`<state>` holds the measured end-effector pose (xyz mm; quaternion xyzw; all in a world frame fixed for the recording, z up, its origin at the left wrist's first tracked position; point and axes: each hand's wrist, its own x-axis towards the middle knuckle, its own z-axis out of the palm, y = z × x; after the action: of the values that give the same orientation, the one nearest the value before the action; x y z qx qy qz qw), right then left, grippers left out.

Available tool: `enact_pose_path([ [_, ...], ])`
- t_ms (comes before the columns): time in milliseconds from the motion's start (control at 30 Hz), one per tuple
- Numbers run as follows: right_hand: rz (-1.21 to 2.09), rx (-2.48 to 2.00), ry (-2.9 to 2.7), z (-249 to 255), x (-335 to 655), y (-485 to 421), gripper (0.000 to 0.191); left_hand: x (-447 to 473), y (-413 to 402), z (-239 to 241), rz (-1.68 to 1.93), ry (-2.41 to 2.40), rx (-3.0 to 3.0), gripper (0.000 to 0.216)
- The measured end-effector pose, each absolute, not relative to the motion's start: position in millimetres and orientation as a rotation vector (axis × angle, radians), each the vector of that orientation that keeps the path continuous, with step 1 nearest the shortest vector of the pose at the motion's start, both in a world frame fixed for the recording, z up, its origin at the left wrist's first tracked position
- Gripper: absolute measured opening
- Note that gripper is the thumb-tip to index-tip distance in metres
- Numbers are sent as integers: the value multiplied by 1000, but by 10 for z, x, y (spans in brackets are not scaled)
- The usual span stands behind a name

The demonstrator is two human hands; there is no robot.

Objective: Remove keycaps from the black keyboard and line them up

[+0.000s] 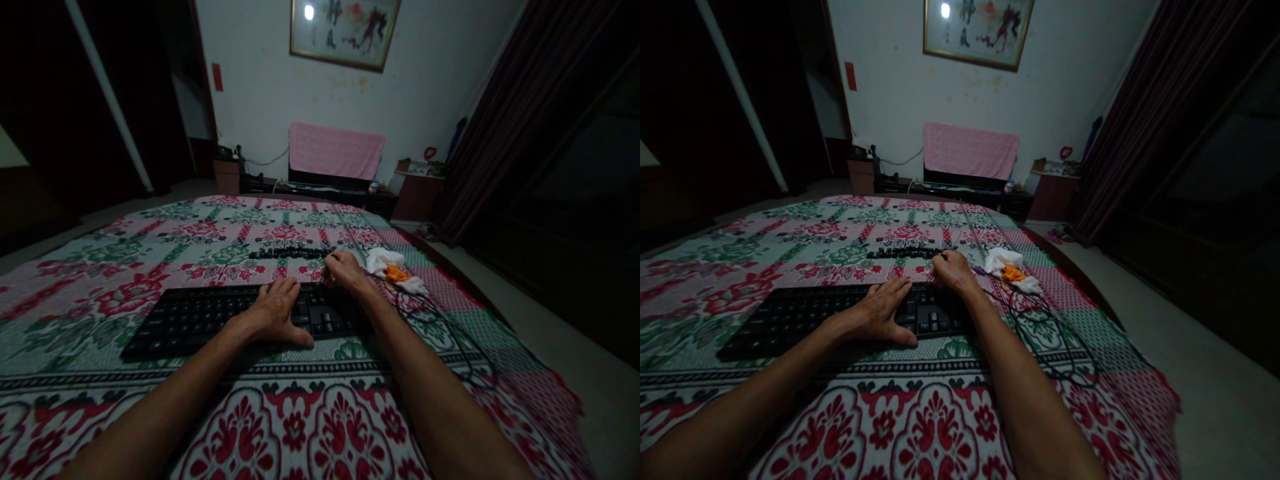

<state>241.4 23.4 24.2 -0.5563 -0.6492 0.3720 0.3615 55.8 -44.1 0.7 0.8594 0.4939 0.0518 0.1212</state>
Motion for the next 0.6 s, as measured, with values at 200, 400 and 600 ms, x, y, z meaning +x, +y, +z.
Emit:
enact_pose_path([
  [200, 1129, -1285, -1641, 351, 2251, 86, 11, 529, -357, -43, 580, 1487, 2365, 69],
  [400, 1239, -1196, -1616, 402, 2176, 3, 9, 539, -340, 8, 879, 1140, 2278, 39],
  [600, 1316, -1189, -1591, 367, 2194, 16, 11, 533, -365, 34, 757, 1156, 2526, 29],
])
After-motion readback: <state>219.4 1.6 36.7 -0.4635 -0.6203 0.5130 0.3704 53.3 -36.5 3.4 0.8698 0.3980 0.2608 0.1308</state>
